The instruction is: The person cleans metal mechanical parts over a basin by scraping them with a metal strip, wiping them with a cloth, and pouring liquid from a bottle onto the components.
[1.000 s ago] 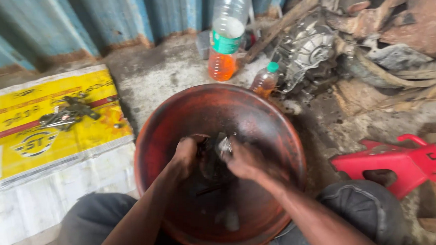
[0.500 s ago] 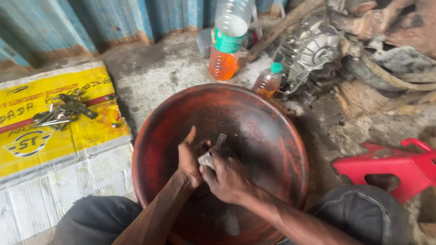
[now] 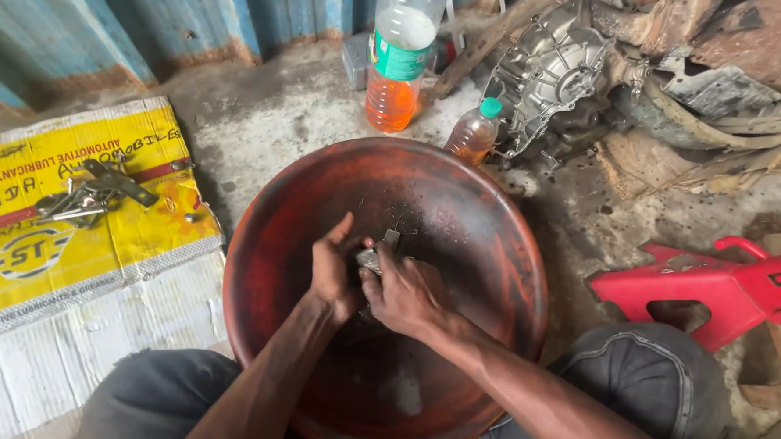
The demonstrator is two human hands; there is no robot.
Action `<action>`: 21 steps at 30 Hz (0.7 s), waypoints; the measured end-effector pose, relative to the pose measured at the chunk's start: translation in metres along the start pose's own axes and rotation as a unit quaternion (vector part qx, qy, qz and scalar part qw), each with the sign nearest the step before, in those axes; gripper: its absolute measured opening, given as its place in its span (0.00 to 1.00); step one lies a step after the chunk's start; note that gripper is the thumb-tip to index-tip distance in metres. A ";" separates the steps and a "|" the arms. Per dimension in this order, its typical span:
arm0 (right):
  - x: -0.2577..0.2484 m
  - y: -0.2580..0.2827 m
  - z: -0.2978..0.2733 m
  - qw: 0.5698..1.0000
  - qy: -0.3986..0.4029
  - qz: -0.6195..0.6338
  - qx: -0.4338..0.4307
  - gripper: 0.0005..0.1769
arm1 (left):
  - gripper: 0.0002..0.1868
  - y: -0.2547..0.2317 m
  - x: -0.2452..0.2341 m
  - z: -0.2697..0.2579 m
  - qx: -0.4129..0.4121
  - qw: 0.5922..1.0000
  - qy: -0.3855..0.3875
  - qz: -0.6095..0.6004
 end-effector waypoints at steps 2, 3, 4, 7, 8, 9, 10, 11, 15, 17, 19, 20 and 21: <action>-0.001 -0.009 0.004 1.000 -0.010 -0.004 0.008 0.31 | 0.22 0.001 -0.001 0.006 0.010 1.000 0.012 0.014; 0.000 -0.016 0.007 1.000 -0.014 -0.016 0.022 0.29 | 0.18 0.006 -0.002 0.009 0.002 1.000 0.017 0.024; 0.001 -0.024 0.011 0.999 -0.017 -0.027 0.035 0.26 | 0.15 0.011 -0.003 0.012 -0.006 0.999 0.021 0.034; -0.006 -0.040 0.015 0.998 -0.055 0.031 -0.004 0.23 | 0.17 0.013 -0.027 0.014 -0.021 0.996 -0.035 0.085; -0.011 -0.054 0.019 0.999 -0.044 0.005 0.021 0.24 | 0.15 0.014 -0.027 0.020 -0.029 0.997 -0.050 0.053; -0.013 -0.063 0.023 0.999 -0.028 -0.014 0.042 0.25 | 0.14 0.010 -0.035 0.021 -0.034 0.996 -0.074 0.020; -0.010 -0.067 0.023 0.997 -0.013 -0.033 0.062 0.26 | 0.13 0.009 -0.045 0.019 -0.038 0.994 -0.098 -0.013; -0.002 -0.070 0.018 0.994 0.028 -0.061 0.083 0.24 | 0.10 0.004 -0.051 0.021 -0.006 0.994 -0.113 0.006; 0.038 -0.053 -0.015 0.969 0.180 -0.124 0.113 0.22 | 0.07 -0.019 -0.057 0.020 0.104 0.987 -0.121 0.035; 0.044 -0.036 -0.023 0.970 0.216 -0.082 0.080 0.22 | 0.07 -0.019 -0.060 0.015 0.096 0.985 -0.140 0.042; 0.041 -0.031 -0.019 0.967 0.231 -0.063 0.085 0.21 | 0.07 -0.015 -0.069 0.014 0.046 0.978 -0.192 0.062; 0.031 -0.039 -0.010 0.966 0.228 -0.067 0.105 0.19 | 0.08 -0.017 -0.065 0.017 0.057 0.984 -0.160 0.063; 0.024 -0.046 -0.006 0.964 0.226 -0.069 0.126 0.18 | 0.10 -0.016 -0.062 0.019 0.067 0.987 -0.129 0.064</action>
Point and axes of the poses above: each hand's wrist, its own z-axis towards the middle knuckle, its own x-axis out of the palm, y = z × x, the point moved 9 cm from there along z, towards the middle knuckle, and after that the axes turned 7 degrees about z, right-handed, at the moved point
